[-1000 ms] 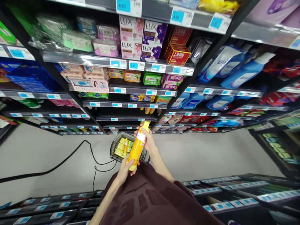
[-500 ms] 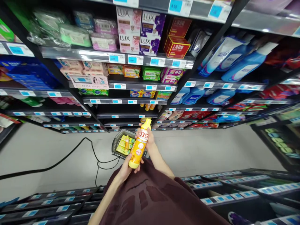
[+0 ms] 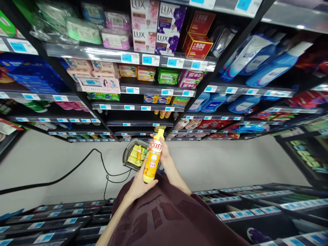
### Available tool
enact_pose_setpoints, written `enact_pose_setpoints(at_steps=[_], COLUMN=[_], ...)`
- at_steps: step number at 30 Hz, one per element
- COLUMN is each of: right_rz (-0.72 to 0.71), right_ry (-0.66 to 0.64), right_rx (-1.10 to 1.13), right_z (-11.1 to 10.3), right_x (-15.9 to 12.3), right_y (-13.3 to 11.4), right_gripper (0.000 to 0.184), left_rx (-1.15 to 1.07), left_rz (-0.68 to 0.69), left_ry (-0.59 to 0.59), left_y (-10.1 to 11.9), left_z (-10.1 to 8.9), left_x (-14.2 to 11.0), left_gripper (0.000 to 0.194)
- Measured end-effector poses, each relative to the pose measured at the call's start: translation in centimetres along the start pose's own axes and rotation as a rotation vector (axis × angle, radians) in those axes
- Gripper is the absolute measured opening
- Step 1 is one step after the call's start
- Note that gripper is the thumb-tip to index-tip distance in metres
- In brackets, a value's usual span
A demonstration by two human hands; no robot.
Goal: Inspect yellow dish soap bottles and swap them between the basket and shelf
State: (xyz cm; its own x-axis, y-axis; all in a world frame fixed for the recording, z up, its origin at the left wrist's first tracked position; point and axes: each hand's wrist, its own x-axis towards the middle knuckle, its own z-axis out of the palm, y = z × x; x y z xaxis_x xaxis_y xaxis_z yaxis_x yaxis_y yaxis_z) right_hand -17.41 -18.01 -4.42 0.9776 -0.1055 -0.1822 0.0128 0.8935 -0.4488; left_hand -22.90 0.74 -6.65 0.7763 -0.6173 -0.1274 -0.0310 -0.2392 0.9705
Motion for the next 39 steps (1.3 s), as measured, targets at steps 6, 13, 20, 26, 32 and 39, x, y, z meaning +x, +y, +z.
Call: enact_pose_setpoints(at_steps=[6, 13, 20, 26, 32, 39], right_rz=[0.041, 0.04, 0.059, -0.001, -0.051, -0.03], right_ry=[-0.032, 0.004, 0.022, 0.021, -0.028, -0.036], right_rx=[-0.003, -0.015, -0.035, -0.071, -0.075, -0.099], right_z=[0.0, -0.2, 0.4, 0.5, -0.2, 0.0], right_x=[-1.1, -1.9, -3.3, -3.8, -3.8, -3.8], right_y=[0.0, 0.0, -0.3, -0.4, -0.1, 0.0], right_gripper=[0.031, 0.03, 0.032, 0.036, 0.057, 0.068], left_rx=[0.055, 0.084, 0.107, 0.104, 0.05, 0.011], left_rz=[-0.037, -0.033, -0.017, 0.014, 0.022, 0.021], left_ry=[-0.041, -0.051, -0.063, -0.032, 0.027, 0.047], left_y=[-0.4, -0.2, -0.5, -0.6, -1.0, -1.3], left_z=[0.8, 1.0, 2.0, 1.9, 2.0, 2.1], left_x=[-0.9, -1.4, -2.2, -2.2, -2.0, -2.1], left_gripper=[0.108, 0.107, 0.104, 0.103, 0.099, 0.096])
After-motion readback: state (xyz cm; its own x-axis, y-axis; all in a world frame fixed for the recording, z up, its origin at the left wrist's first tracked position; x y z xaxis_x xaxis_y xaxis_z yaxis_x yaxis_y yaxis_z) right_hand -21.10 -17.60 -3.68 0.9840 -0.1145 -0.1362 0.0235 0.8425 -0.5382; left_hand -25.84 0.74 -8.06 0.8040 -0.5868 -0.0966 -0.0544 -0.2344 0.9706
